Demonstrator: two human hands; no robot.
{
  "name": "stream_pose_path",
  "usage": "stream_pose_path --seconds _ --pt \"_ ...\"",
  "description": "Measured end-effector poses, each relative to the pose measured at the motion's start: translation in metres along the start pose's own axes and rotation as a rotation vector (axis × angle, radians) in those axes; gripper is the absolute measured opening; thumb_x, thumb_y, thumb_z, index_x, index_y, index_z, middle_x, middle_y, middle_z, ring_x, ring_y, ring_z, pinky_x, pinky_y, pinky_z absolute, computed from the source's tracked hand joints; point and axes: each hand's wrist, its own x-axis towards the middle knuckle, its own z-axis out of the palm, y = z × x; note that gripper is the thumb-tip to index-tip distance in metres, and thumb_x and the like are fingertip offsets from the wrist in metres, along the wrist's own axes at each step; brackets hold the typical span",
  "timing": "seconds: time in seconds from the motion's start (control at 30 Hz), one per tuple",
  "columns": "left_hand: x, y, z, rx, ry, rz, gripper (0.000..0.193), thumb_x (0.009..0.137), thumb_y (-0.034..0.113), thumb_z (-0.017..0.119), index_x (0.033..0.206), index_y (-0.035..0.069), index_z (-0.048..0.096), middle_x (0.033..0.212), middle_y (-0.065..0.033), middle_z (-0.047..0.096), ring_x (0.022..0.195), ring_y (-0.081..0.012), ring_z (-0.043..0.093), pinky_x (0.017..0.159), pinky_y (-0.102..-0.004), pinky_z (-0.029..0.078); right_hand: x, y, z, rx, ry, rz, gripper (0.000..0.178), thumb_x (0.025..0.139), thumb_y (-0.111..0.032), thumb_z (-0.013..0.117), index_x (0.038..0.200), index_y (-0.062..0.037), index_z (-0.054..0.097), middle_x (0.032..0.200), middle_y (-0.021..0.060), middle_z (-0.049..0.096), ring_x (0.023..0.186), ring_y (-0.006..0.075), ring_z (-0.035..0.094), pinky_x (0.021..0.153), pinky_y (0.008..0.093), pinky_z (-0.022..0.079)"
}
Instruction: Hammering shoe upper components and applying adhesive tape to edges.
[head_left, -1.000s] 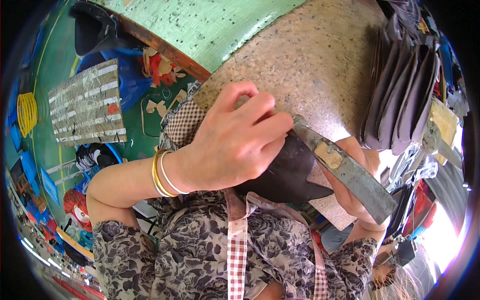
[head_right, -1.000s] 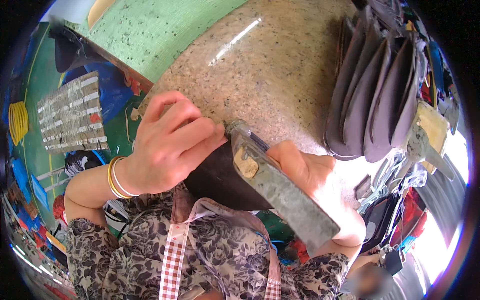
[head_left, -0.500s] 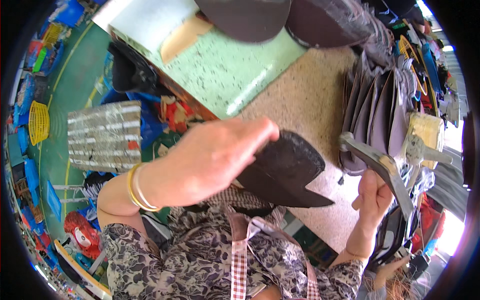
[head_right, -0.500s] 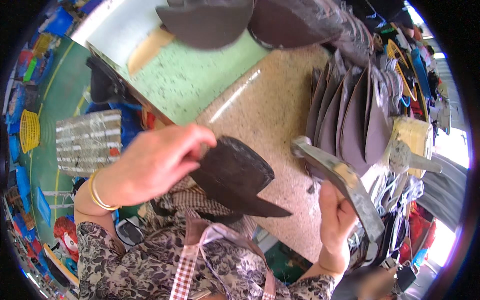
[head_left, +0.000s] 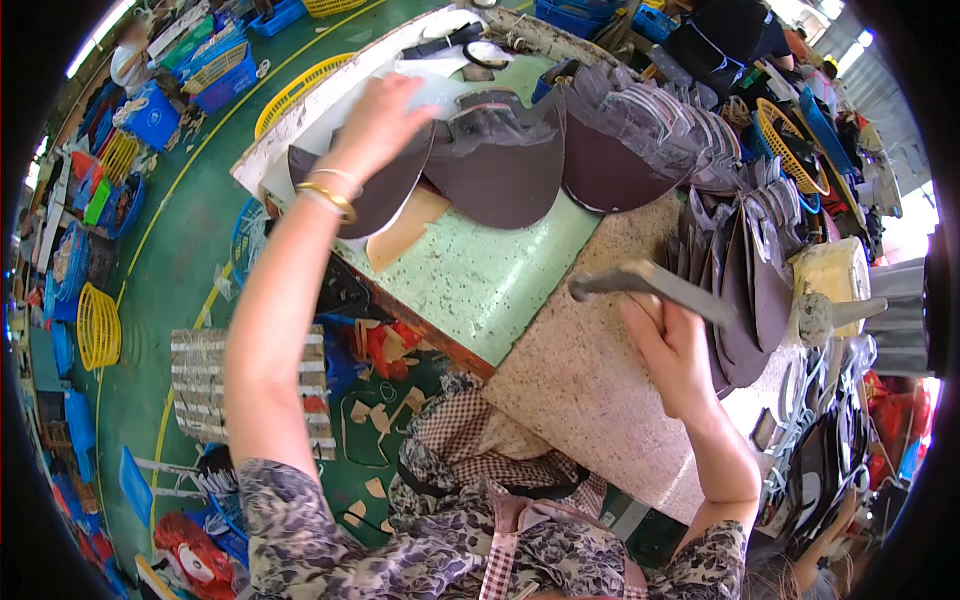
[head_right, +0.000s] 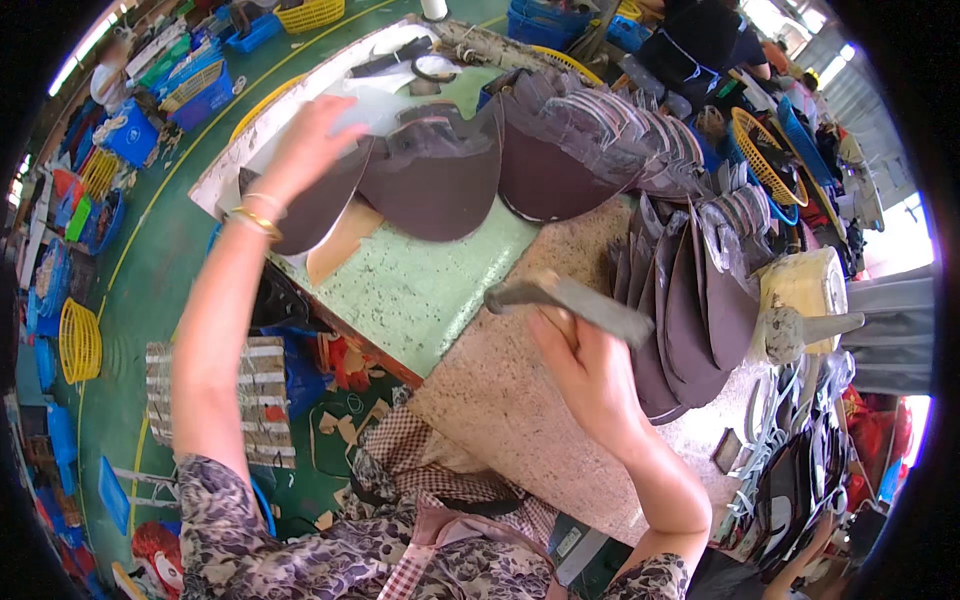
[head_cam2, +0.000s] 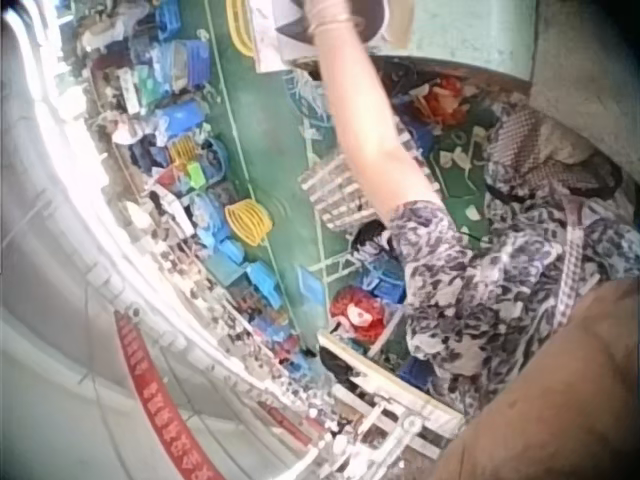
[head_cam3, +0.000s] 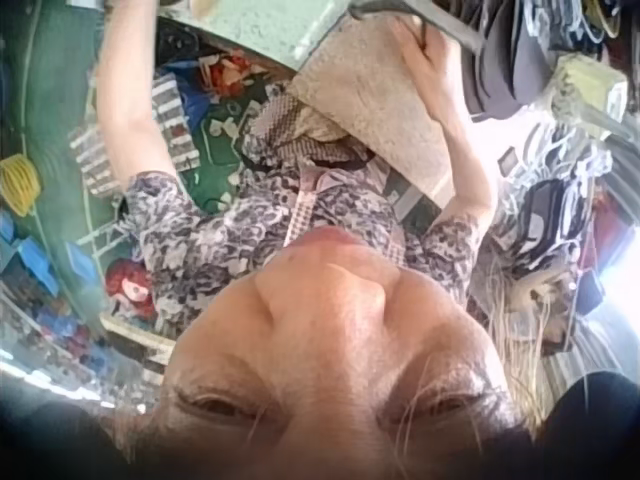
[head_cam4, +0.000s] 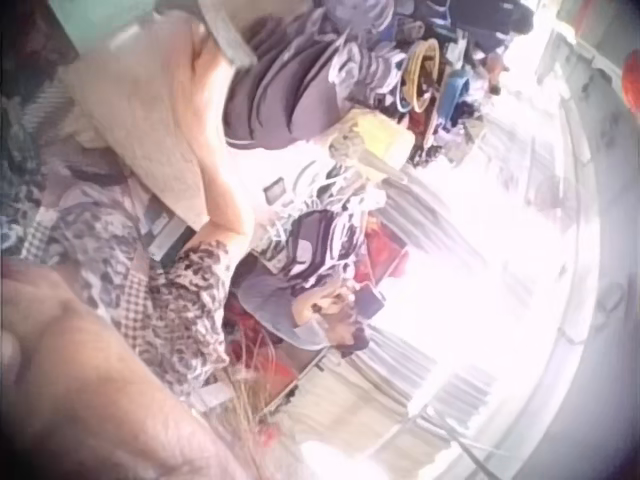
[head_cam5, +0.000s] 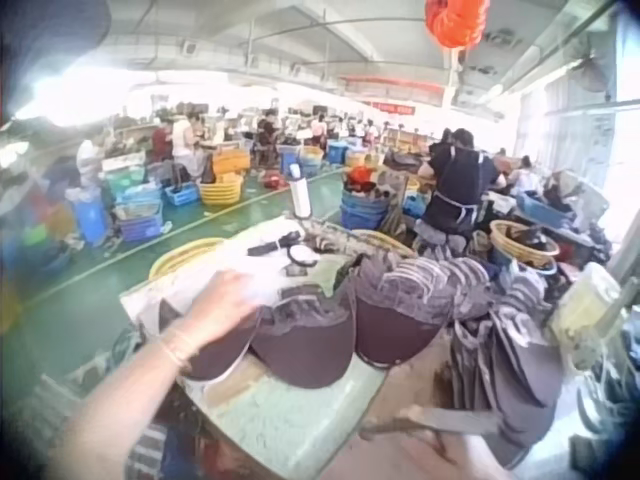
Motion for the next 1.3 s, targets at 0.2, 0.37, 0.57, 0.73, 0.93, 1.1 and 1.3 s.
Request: stream_pose_path --seconds 0.2,0.37,0.57,0.73,0.93,1.1,1.3 --pt "0.025 0.029 0.061 0.094 -0.368 -0.201 0.063 0.075 0.055 0.067 0.110 0.002 0.060 0.113 -0.0165 0.057 0.111 -0.0325 0.050 0.088 -0.0480 0.046 0.084 0.016 0.034 0.093 -0.022 0.146 0.023 0.089 -0.013 0.058 0.103 0.0020 0.048 0.082 0.0032 0.053 0.068 0.0087 0.054 0.052 0.0227 0.043" --pt "0.033 0.019 0.055 -0.088 -0.425 -0.326 0.067 0.058 0.050 0.081 0.106 0.009 0.061 0.109 -0.0134 0.059 0.109 -0.0319 0.051 0.087 -0.0499 0.044 0.146 0.046 0.060 0.041 0.171 0.114 0.036 0.078 -0.007 0.063 0.105 0.0066 0.045 0.102 0.0231 0.059 0.082 0.0311 0.064 0.074 0.0375 0.051" --pt "0.034 0.006 0.052 -0.245 -0.481 -0.369 0.065 0.048 0.044 0.087 0.098 0.010 0.064 0.096 -0.0078 0.066 0.096 -0.0263 0.060 0.084 -0.0433 0.046 0.165 0.056 0.090 0.008 0.273 0.014 0.043 0.075 -0.004 0.065 0.110 0.0060 0.042 0.101 0.0214 0.059 0.087 0.0312 0.063 0.079 0.0378 0.050" --pt "0.019 -0.001 0.050 -0.738 -0.292 -0.223 0.046 0.055 0.021 0.087 0.092 0.006 0.063 0.075 -0.0020 0.060 0.070 -0.0125 0.056 0.067 -0.0260 0.047 0.131 0.020 0.075 0.491 0.212 0.012 0.045 0.074 0.006 0.064 0.114 0.0046 0.042 0.110 0.0127 0.056 0.086 0.0170 0.059 0.075 0.0301 0.051" --pt "0.031 0.071 0.011 -0.857 -0.326 0.046 0.041 0.063 0.019 0.085 0.092 0.007 0.059 0.077 0.0006 0.056 0.073 -0.0095 0.052 0.068 -0.0253 0.044 0.037 -0.010 0.034 0.537 0.134 0.055 0.044 0.076 0.000 0.066 0.115 0.0013 0.044 0.100 0.0062 0.055 0.091 0.0142 0.054 0.081 0.0280 0.047" --pt "0.017 0.115 0.031 -0.926 -0.289 0.167 0.038 0.073 0.022 0.079 0.098 0.003 0.060 0.086 -0.0044 0.059 0.081 -0.0154 0.058 0.078 -0.0300 0.048 0.018 0.010 0.031 0.471 0.243 0.167 0.035 0.079 -0.003 0.064 0.109 -0.0009 0.046 0.093 0.0045 0.054 0.079 0.0124 0.055 0.068 0.0251 0.048" --pt "-0.063 0.105 0.024 -0.341 -0.215 0.188 0.103 0.066 0.048 0.077 0.146 0.013 0.022 0.136 -0.0161 0.036 0.127 -0.0340 0.036 0.104 -0.0487 0.028 0.005 0.037 0.009 0.503 0.397 0.296 0.037 0.080 -0.008 0.063 0.114 -0.0051 0.048 0.092 0.0023 0.059 0.072 0.0108 0.059 0.053 0.0213 0.048"
